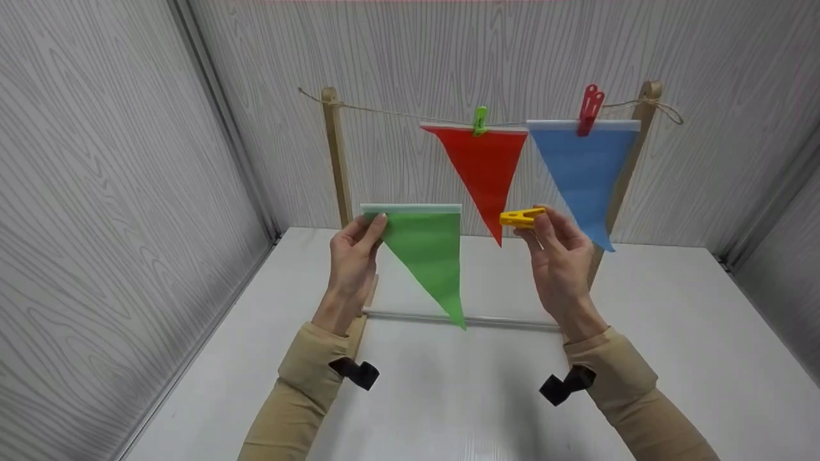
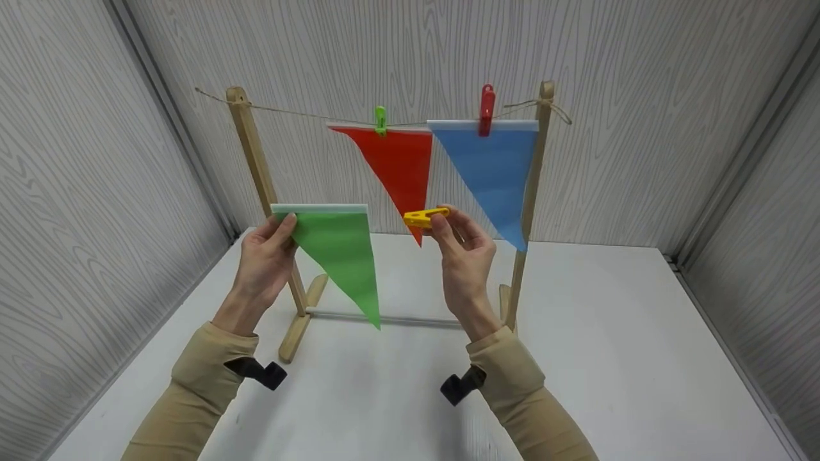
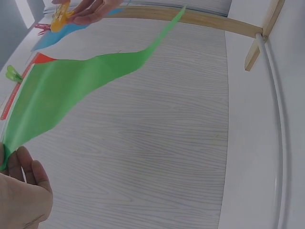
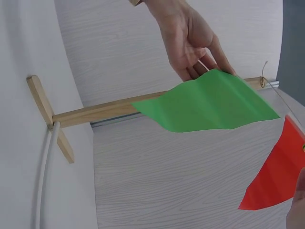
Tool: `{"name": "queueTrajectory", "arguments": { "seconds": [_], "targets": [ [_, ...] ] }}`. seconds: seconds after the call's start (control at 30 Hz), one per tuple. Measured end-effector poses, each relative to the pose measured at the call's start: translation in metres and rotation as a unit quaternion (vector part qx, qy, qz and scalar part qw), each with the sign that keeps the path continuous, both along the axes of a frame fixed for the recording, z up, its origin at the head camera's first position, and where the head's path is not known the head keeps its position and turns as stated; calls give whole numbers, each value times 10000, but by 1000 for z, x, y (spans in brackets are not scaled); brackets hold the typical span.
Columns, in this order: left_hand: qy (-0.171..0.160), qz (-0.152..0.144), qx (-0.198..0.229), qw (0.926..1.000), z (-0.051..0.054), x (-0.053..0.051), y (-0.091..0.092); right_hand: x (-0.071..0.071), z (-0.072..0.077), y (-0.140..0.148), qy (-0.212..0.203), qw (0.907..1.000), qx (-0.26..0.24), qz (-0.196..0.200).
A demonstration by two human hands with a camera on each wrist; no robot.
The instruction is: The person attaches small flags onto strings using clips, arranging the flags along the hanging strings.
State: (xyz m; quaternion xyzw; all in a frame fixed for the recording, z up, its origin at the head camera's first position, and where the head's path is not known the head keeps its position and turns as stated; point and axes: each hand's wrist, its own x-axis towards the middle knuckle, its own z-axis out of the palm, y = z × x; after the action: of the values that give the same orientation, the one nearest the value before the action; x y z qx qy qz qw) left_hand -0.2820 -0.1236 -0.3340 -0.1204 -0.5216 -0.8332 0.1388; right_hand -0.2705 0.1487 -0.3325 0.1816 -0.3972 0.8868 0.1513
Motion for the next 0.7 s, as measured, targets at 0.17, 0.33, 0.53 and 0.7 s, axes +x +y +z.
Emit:
{"name": "queueTrajectory", "arguments": {
  "seconds": [0.17,0.33,0.53,0.7],
  "targets": [
    [10,45,82,10000,9,-3,-4,-5,10,-5,99,9997,30,241],
    [147,46,309,9994,23,-5,-8,-10,21,-9,273,9993,133,240],
    [270,134,387,9988,37,-7,-12,-15,41,-17,468,9983,359,35],
    [271,248,303,9989,45,-9,-17,-18,58,-29,531,9934,903,-464]
  ]
}}
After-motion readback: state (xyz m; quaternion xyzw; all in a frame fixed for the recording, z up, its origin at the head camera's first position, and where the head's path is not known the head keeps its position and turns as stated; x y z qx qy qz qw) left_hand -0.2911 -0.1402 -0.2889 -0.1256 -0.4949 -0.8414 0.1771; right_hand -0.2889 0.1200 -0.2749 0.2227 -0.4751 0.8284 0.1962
